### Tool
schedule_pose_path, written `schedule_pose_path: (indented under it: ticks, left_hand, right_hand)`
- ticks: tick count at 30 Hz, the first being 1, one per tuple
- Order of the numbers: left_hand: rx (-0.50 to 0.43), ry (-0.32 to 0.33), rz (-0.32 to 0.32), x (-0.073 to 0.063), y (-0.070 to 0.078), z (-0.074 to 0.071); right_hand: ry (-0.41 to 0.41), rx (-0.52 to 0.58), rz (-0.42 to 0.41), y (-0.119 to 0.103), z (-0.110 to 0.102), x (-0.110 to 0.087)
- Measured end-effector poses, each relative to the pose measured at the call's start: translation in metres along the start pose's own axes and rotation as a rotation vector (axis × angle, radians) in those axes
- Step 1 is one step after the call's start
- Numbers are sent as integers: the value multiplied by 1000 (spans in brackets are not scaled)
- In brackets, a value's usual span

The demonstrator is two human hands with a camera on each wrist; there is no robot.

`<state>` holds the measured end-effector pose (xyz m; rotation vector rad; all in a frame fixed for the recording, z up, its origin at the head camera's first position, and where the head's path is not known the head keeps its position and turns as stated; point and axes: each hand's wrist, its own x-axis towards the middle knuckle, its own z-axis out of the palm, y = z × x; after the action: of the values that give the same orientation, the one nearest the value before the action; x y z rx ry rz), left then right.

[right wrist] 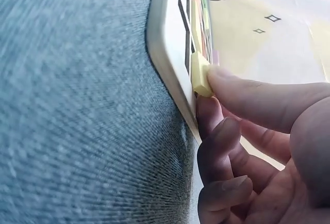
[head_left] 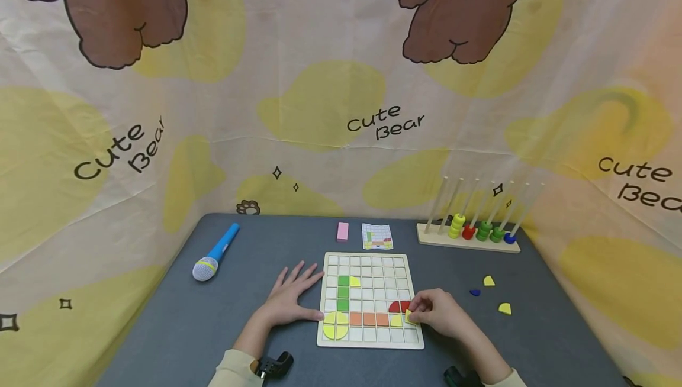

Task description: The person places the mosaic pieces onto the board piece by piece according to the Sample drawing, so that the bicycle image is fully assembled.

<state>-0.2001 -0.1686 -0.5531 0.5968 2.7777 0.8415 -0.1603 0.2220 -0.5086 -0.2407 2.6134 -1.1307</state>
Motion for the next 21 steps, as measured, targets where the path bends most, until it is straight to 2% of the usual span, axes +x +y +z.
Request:
schedule_pose_path:
  ticks: [8,16,21]
  left_hand:
    - [2,3,2,0,-1,1]
    - [3,0,3,1,-1,0]
    - [-1,1,2,0,0,0]
  right_hand:
    - [-26,-39,-57,-1,4,2]
    - [-22,-40,-35,-1,6,2]
    - [19,-58,-36,-3,1,1]
